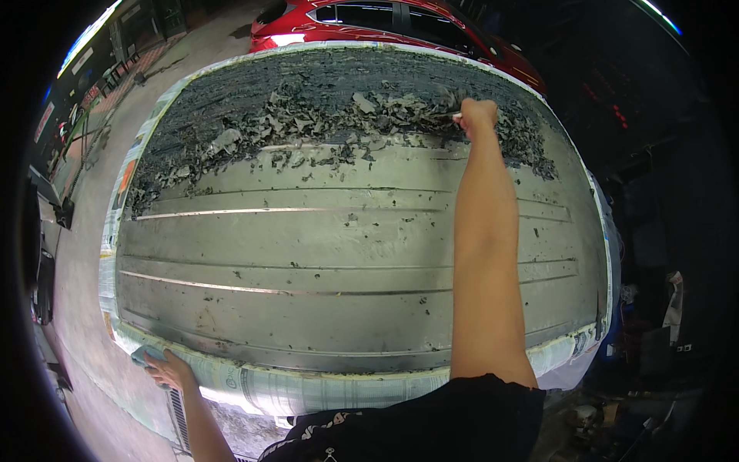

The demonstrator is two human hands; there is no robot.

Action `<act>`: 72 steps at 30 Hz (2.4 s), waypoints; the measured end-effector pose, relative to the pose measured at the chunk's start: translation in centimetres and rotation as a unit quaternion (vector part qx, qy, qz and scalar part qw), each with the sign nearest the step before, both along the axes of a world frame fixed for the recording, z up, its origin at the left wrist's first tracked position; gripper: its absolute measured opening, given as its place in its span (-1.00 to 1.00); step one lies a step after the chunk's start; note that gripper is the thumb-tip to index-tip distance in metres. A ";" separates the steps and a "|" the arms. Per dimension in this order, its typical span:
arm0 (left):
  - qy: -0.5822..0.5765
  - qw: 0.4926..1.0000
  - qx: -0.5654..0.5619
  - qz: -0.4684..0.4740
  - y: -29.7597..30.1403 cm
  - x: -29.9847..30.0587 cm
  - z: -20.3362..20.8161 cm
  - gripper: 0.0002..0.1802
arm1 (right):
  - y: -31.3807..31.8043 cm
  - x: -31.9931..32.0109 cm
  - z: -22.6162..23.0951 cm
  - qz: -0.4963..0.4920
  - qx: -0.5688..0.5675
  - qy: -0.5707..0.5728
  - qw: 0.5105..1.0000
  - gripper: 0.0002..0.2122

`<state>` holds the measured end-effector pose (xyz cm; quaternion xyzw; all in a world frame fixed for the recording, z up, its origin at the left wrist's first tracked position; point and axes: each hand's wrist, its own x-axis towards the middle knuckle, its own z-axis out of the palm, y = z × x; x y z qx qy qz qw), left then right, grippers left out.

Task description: The person scrapes a thick, flaking gray coating from the hood of a red car using a metal scraper. They repeatedly remove chunks of the material and wipe the surface with a cloth. The hood is partially covered with newspaper and plastic sheeting to protect surrounding areas.

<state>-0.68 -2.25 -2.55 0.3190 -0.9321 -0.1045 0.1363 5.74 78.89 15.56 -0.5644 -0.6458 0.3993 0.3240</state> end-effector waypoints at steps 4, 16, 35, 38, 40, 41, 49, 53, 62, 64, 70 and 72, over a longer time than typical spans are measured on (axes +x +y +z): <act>0.015 1.000 -0.013 -0.005 -1.0 -0.3 -1.1 -0.24 | 2.3 3.1 0.6 0.012 -0.052 -0.037 0.998 -0.78; 0.036 0.999 -0.013 -0.026 -1.6 -0.8 -2.1 -0.26 | -1.0 9.8 -5.1 -0.020 -0.087 0.090 0.992 -0.82; 0.034 0.999 -0.023 -0.015 -1.3 -0.3 -1.9 -0.26 | -2.7 6.3 -3.7 0.056 -0.133 0.043 0.989 -0.89; 0.040 0.999 -0.017 -0.024 -1.0 -0.8 -1.7 -0.26 | -1.3 5.7 -3.4 0.078 -0.146 0.013 0.986 -0.88; 0.047 0.998 -0.012 -0.030 -0.7 -0.5 -1.5 -0.27 | -0.1 6.2 -2.9 0.103 -0.161 -0.004 0.982 -0.87; 0.035 0.999 -0.007 -0.029 -0.7 -0.2 -1.7 -0.26 | 0.5 6.9 -2.9 0.116 -0.175 -0.004 0.978 -0.86; -0.001 1.000 0.005 -0.009 0.9 -0.2 0.4 -0.26 | -0.8 6.3 -4.3 0.109 -0.229 0.021 0.967 -0.94; 0.023 1.000 -0.005 -0.019 -0.7 -0.7 -1.0 -0.27 | 0.5 3.9 -3.4 0.186 -0.177 -0.021 0.966 -0.88; 0.021 1.000 0.006 -0.016 -0.6 -0.2 -1.0 -0.26 | 2.9 8.3 -3.3 0.167 -0.144 -0.221 0.950 -0.76; 0.036 0.999 0.009 -0.023 -0.5 -0.3 -1.0 -0.26 | -0.8 6.0 -3.9 0.169 -0.141 -0.119 0.968 -0.74; 0.026 0.999 -0.005 -0.020 -1.0 -0.4 -1.6 -0.26 | -1.2 3.6 -1.5 0.206 -0.087 -0.111 0.968 -0.80; 0.026 1.000 -0.003 -0.016 -1.3 -0.3 -1.9 -0.26 | -0.6 4.9 -1.7 0.168 -0.072 -0.117 0.976 -0.81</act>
